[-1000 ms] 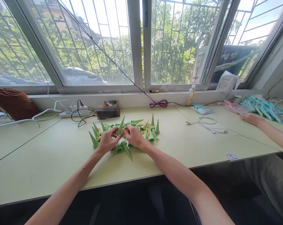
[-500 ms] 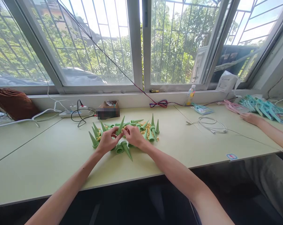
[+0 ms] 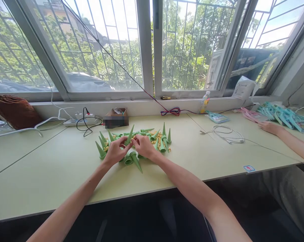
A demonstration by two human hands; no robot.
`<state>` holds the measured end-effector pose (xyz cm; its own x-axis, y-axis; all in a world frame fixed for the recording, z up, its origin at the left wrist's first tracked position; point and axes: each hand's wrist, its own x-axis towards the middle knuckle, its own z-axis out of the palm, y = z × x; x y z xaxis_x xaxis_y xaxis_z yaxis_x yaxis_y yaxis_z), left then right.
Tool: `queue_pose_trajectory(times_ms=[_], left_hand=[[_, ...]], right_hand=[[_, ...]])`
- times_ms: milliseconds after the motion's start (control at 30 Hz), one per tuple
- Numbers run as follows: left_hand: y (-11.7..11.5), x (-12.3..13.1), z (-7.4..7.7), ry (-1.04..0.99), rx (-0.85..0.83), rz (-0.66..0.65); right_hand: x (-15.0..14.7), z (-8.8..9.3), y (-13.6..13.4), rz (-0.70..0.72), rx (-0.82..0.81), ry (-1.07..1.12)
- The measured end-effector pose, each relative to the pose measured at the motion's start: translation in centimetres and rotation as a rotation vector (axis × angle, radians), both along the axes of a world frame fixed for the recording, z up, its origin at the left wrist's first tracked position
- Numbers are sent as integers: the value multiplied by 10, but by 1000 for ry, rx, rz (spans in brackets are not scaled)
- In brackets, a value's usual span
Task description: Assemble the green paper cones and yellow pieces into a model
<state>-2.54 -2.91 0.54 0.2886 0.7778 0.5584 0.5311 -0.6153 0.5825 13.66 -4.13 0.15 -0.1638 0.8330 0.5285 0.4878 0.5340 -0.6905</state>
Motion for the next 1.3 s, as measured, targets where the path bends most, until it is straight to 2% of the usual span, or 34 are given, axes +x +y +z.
queue_pose_trajectory(times_ms=[467, 900, 1300], left_hand=[[0, 0, 1, -27, -40, -20], [2, -1, -2, -46, -18, -31], [-1, 0, 1, -115, -7, -20]], right_hand=[[0, 4, -3, 44, -120, 120], [1, 2, -1, 96, -126, 121], [1, 3, 0, 55, -83, 199]])
